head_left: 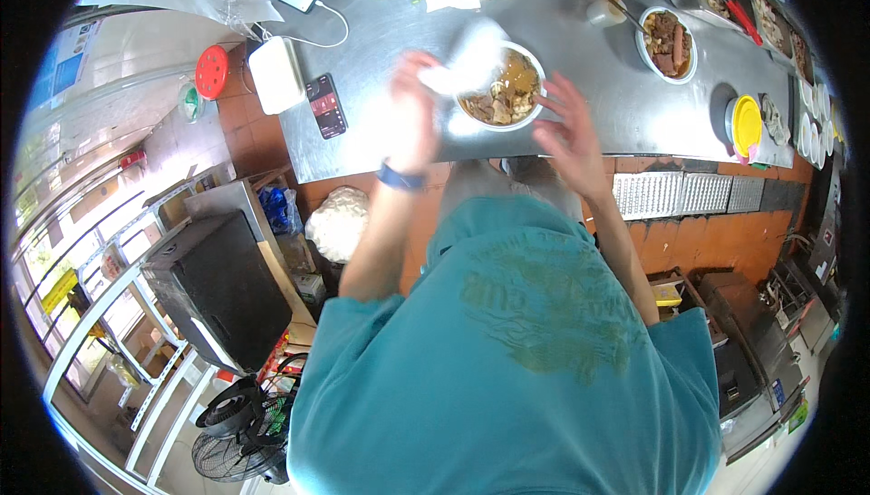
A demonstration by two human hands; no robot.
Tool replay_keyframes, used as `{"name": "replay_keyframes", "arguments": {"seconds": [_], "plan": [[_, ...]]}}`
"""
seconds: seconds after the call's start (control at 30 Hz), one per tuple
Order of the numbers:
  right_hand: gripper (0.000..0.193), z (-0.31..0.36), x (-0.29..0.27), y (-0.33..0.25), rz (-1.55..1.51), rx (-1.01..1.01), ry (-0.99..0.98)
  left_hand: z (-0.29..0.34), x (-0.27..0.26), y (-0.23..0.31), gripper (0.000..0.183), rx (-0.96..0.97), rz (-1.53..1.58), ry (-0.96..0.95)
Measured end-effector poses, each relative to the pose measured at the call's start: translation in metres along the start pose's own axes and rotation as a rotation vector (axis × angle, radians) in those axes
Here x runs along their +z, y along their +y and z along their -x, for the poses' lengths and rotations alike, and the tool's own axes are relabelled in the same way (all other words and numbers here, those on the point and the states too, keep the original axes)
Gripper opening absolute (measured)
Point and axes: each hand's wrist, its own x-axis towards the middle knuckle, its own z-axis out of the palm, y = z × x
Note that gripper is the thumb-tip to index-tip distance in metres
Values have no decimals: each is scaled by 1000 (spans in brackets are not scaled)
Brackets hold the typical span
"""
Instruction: The person assembles multiple noodle bowls by adding noodles, meat, and sauce from stainless steel containers, then seals each with a yellow lid and attaches a pink order tag. The person repeats this process for several bowls in a commercial kitchen setting.
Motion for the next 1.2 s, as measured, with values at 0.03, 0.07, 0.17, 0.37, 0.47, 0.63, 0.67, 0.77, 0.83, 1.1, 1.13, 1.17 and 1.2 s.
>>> {"name": "replay_keyframes", "arguments": {"seconds": [0.03,0.07,0.17,0.37,0.47,0.63,0.67,0.77,0.83,1.1,1.13,1.17,1.2], "plan": [[50,1,2,-9,-54,-6,-121,31,28,8,24,-224,212,-121],[51,3,0,-14,-28,2,-209,53,58,13,14,-139,262,-153],[49,3,-19,-11,333,63,-305,80,91,22,10,-213,101,-221],[30,-46,-77,55,238,272,95,62,48,-30,18,-133,-172,-42],[26,-99,-73,94,768,68,69,51,26,-82,17,-308,-136,234],[42,-133,-52,124,1065,-61,-39,60,19,-118,38,-722,221,191],[46,-134,-49,125,896,75,-55,61,20,-117,38,-695,255,182],[58,-131,-49,127,423,406,-93,61,27,-109,38,-713,290,164],[66,-129,-55,127,157,522,-109,58,29,-103,36,-710,317,171],[43,-130,-75,139,86,403,-262,55,34,-105,40,-619,340,110],[39,-132,-74,141,218,311,-285,54,35,-107,40,-619,344,127],[34,-134,-71,143,366,235,-270,53,35,-110,40,-628,356,135],[32,-136,-69,144,398,222,-264,52,36,-113,40,-625,372,134]]}}
